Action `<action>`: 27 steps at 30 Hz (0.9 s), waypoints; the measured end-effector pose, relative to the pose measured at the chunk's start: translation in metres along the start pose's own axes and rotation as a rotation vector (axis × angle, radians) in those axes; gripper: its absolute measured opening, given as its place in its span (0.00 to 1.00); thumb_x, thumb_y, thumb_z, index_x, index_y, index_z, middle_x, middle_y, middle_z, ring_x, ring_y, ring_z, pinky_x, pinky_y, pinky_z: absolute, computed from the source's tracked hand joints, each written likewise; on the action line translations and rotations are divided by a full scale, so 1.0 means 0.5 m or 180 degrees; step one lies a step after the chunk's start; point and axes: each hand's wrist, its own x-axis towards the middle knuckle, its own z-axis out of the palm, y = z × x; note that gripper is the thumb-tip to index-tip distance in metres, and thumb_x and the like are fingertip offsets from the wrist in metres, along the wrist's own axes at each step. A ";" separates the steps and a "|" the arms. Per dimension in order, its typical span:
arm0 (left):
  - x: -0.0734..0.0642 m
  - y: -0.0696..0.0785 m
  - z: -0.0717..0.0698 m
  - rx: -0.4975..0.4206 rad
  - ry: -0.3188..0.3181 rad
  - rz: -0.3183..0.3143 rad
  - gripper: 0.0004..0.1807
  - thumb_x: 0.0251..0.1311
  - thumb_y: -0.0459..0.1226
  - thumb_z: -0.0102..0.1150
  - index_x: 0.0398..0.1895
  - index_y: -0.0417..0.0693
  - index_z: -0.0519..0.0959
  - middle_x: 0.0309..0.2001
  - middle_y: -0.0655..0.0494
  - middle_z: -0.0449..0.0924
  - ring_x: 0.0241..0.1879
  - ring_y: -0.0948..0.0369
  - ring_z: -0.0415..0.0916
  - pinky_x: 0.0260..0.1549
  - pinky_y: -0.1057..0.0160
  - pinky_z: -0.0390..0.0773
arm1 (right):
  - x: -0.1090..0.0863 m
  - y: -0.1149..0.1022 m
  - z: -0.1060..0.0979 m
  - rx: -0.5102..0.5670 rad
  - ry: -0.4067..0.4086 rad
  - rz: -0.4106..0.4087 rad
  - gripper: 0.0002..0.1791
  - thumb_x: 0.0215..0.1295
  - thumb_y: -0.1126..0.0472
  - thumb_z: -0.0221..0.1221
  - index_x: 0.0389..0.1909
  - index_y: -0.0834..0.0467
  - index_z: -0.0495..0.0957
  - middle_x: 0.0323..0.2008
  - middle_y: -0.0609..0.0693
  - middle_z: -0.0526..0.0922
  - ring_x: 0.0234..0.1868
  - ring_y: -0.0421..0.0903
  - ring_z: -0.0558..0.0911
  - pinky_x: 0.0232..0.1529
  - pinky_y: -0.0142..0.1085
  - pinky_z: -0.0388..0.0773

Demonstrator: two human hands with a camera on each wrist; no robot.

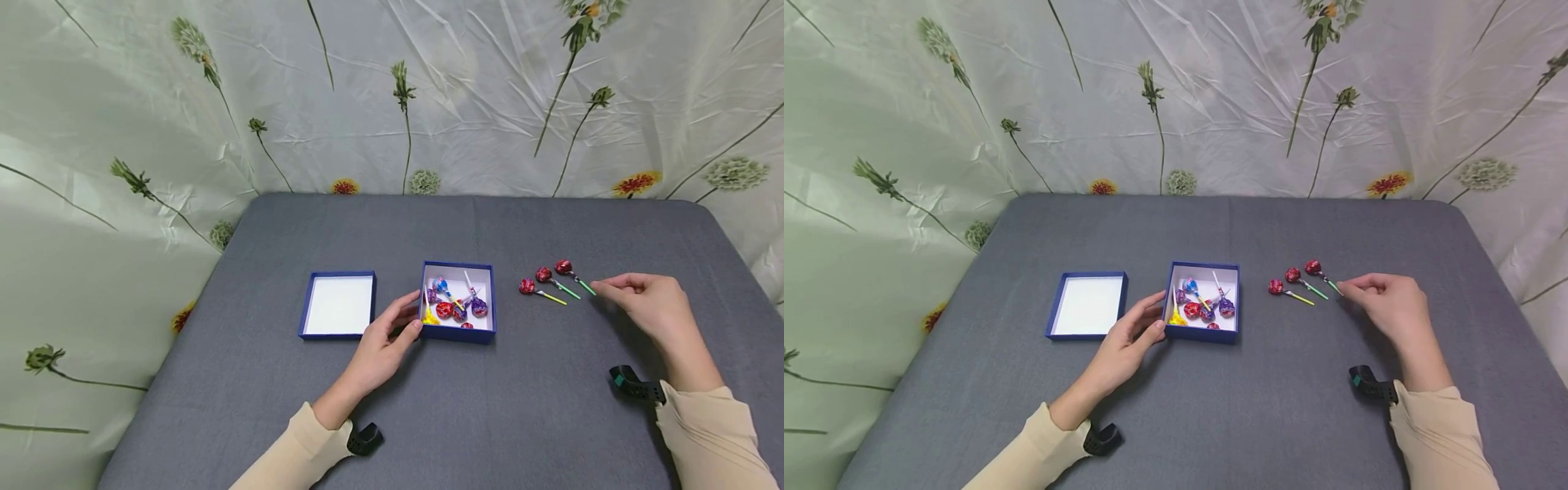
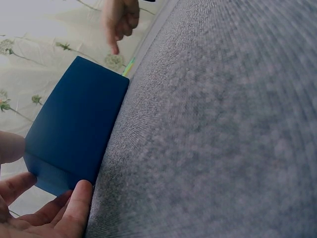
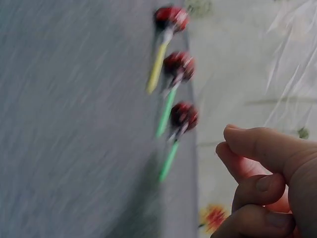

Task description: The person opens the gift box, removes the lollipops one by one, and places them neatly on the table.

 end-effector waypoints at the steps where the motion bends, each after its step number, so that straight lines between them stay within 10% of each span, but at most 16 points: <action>1: 0.000 0.000 0.000 0.0005 0.0002 0.0001 0.25 0.75 0.44 0.52 0.73 0.66 0.66 0.67 0.58 0.74 0.61 0.60 0.76 0.54 0.63 0.82 | -0.002 -0.010 -0.002 0.0016 0.0005 -0.0044 0.29 0.62 0.36 0.63 0.41 0.60 0.85 0.14 0.36 0.64 0.21 0.36 0.61 0.22 0.41 0.54; 19: -0.001 0.002 -0.001 0.0005 0.0004 -0.0013 0.25 0.75 0.43 0.52 0.73 0.65 0.66 0.67 0.58 0.74 0.61 0.61 0.76 0.54 0.63 0.82 | -0.071 -0.251 0.063 -0.0029 -0.0267 -0.1075 0.11 0.58 0.46 0.71 0.29 0.49 0.88 0.15 0.41 0.64 0.19 0.37 0.60 0.17 0.34 0.54; 27: 0.001 0.005 -0.001 -0.0001 -0.0002 -0.0023 0.25 0.74 0.44 0.52 0.73 0.65 0.66 0.67 0.58 0.74 0.61 0.61 0.76 0.53 0.63 0.82 | -0.077 -0.310 0.111 -0.0360 -0.0663 -0.1129 0.08 0.57 0.49 0.72 0.33 0.49 0.89 0.13 0.42 0.68 0.17 0.40 0.64 0.17 0.32 0.54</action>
